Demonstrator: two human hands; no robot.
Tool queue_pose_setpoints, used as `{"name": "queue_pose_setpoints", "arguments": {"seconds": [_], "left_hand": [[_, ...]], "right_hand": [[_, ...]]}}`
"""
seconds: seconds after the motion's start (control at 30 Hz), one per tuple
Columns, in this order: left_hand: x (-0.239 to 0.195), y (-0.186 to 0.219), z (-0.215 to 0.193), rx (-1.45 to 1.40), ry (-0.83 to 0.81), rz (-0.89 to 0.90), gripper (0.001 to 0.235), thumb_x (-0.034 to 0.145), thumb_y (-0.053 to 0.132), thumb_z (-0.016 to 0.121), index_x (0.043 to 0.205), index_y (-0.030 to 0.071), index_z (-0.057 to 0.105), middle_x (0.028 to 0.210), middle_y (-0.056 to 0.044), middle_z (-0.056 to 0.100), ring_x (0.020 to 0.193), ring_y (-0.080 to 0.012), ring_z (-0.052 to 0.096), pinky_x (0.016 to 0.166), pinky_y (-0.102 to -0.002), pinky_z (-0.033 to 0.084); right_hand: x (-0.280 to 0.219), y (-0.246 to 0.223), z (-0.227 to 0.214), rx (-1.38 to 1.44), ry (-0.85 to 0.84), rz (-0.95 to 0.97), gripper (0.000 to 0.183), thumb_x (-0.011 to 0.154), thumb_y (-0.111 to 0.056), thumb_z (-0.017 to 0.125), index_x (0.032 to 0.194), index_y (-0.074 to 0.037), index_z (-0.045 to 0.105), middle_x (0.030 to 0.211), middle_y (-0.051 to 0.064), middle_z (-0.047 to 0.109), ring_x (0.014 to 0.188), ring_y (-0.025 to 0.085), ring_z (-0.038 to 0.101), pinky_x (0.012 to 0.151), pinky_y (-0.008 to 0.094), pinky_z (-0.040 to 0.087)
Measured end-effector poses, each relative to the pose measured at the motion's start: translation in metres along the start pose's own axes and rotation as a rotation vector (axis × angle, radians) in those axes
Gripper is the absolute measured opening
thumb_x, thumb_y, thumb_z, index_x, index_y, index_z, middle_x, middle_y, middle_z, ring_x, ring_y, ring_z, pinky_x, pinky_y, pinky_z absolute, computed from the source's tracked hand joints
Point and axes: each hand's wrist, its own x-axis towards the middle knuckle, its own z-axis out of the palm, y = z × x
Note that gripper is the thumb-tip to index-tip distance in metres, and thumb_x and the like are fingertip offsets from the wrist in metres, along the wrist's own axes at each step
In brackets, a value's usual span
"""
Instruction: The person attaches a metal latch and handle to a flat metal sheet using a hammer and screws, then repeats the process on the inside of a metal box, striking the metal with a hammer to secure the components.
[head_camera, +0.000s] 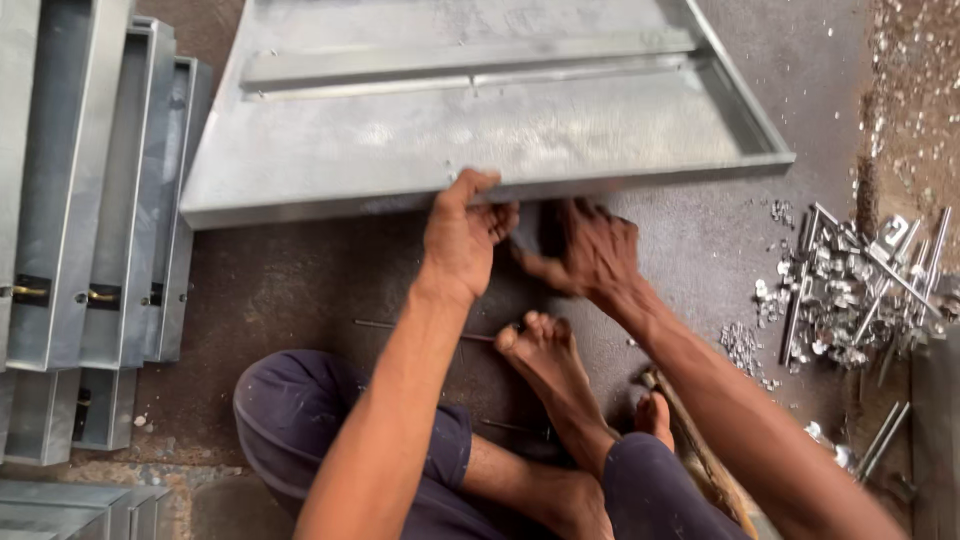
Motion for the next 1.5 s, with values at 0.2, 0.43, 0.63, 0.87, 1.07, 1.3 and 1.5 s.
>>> {"name": "queue_pose_setpoints", "arguments": {"seconds": [0.2,0.43,0.63,0.87,1.07,1.3,1.5], "left_hand": [[0.007,0.004,0.01,-0.004,-0.003,-0.046,0.015,0.081,0.019,0.074,0.088,0.01,0.064,0.077,0.0,0.061,0.069,-0.0127,0.058,0.058,-0.027,0.042],[-0.053,-0.048,-0.063,-0.018,-0.014,-0.216,0.015,0.086,0.011,0.077,0.082,0.009,0.062,0.072,0.003,0.054,0.06,-0.0048,0.051,0.047,-0.019,0.036],[-0.059,-0.06,-0.078,-0.06,-0.072,-0.311,0.018,0.083,0.011,0.082,0.085,0.009,0.064,0.071,0.004,0.056,0.057,-0.001,0.052,0.045,-0.015,0.035],[-0.05,-0.056,-0.08,0.132,0.032,-0.313,0.025,0.073,0.012,0.087,0.091,0.01,0.069,0.081,-0.001,0.072,0.065,-0.009,0.064,0.047,-0.019,0.041],[-0.036,-0.074,-0.091,0.141,0.103,-0.158,0.036,0.067,0.006,0.087,0.1,0.009,0.071,0.096,-0.005,0.074,0.087,-0.0199,0.073,0.076,-0.037,0.059],[-0.035,-0.073,-0.091,0.05,0.066,-0.095,0.043,0.068,-0.001,0.085,0.108,0.004,0.07,0.101,-0.007,0.074,0.097,-0.0236,0.073,0.092,-0.038,0.061],[-0.032,-0.08,-0.088,0.005,0.084,-0.078,0.048,0.064,-0.002,0.087,0.107,0.002,0.069,0.104,-0.008,0.073,0.098,-0.0224,0.072,0.092,-0.035,0.061]], "right_hand": [[0.012,-0.038,0.002,0.433,0.069,0.406,0.085,0.079,-0.057,0.082,0.138,-0.004,0.049,0.118,0.017,0.07,0.104,0.031,0.067,0.087,0.045,0.053],[-0.094,0.031,0.0,1.617,0.453,0.791,0.068,0.084,-0.03,0.08,0.133,-0.002,0.042,0.111,0.013,0.07,0.097,0.02,0.072,0.079,0.031,0.059],[-0.107,0.047,0.024,1.483,0.452,0.86,0.052,0.083,-0.015,0.084,0.124,0.004,0.059,0.094,0.008,0.071,0.078,0.017,0.069,0.063,0.026,0.053],[-0.108,0.044,0.034,1.301,0.457,0.882,0.041,0.084,-0.016,0.084,0.115,0.002,0.064,0.094,0.007,0.07,0.079,0.016,0.067,0.069,0.03,0.055],[-0.115,0.056,0.023,1.105,0.26,0.722,0.035,0.091,-0.025,0.076,0.116,-0.001,0.067,0.095,0.011,0.074,0.077,0.018,0.068,0.067,0.031,0.051],[-0.292,0.091,-0.021,0.102,-0.228,0.583,0.049,0.084,-0.04,0.073,0.113,-0.001,0.064,0.094,0.016,0.066,0.086,0.029,0.065,0.075,0.043,0.053],[-0.362,0.078,-0.006,0.054,-0.088,0.755,0.04,0.092,-0.038,0.069,0.113,-0.004,0.066,0.09,0.016,0.071,0.082,0.028,0.069,0.074,0.041,0.054]]}}
